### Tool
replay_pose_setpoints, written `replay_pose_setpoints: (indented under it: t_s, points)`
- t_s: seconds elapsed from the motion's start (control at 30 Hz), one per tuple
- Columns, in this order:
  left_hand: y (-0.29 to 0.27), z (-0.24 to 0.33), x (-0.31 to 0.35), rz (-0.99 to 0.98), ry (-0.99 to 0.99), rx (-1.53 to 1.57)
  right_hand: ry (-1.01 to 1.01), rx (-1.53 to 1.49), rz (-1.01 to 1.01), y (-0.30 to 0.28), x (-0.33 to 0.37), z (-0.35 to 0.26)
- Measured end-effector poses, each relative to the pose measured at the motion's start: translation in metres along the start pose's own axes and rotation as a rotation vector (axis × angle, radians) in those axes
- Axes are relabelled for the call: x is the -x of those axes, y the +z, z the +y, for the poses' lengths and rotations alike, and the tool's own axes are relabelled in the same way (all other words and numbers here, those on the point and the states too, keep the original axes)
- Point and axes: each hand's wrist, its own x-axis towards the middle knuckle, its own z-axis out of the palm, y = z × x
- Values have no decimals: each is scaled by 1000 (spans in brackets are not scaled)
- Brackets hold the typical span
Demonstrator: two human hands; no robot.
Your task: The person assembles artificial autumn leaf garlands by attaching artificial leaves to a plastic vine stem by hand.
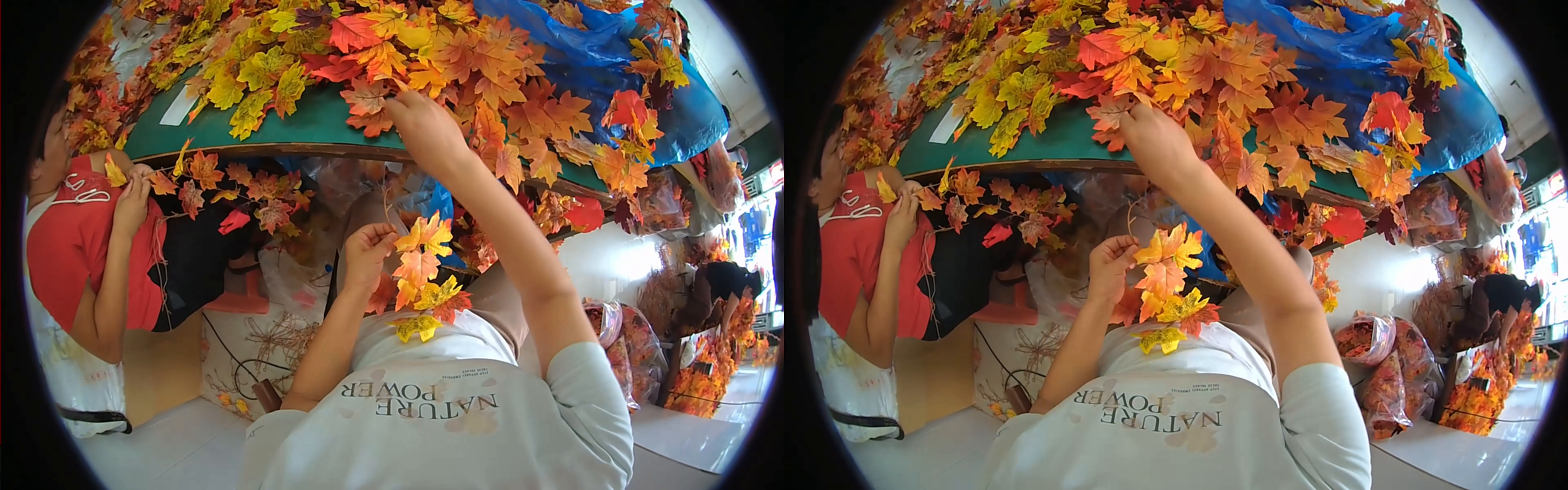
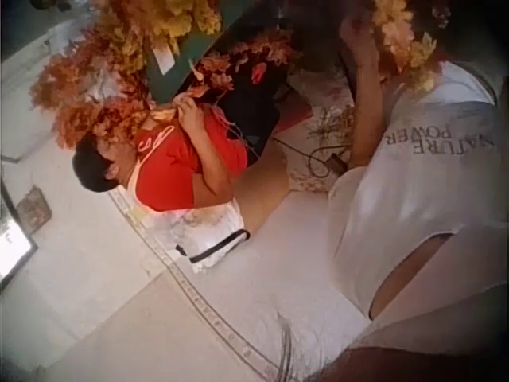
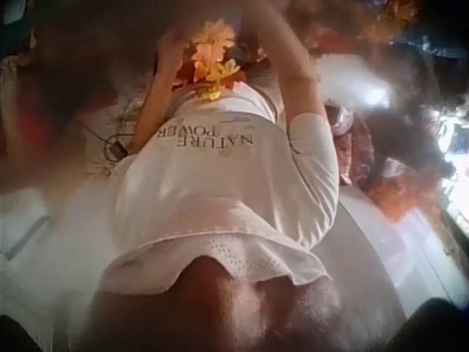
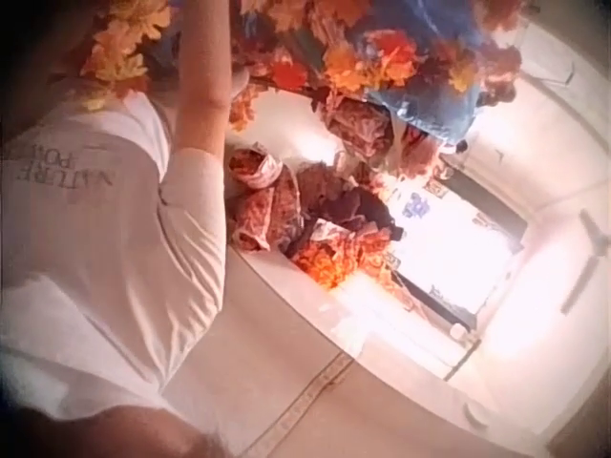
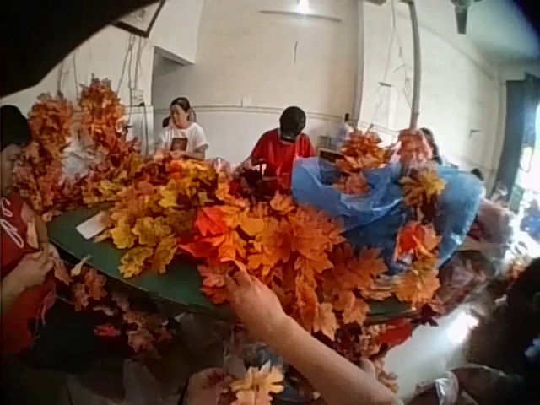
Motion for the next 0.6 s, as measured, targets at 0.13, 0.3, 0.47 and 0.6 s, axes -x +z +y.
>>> replay_pose_setpoints:
  t_s: [0.13, 0.3, 0.47, 0.6]
  points:
    - [-1, 4, -4, -6, 46, -32, 72, 332, -302, 29, -52, 13]
    - [-5, 13, -3, -14, 87, -110, 56, 348, -403, 45, -71, 20]
    - [0, 10, -3, -46, 117, -149, 270, 81, -89, 48, -85, 51]
    - [3, 7, -3, -91, 98, -158, 683, -1090, 325, 24, -92, 52]
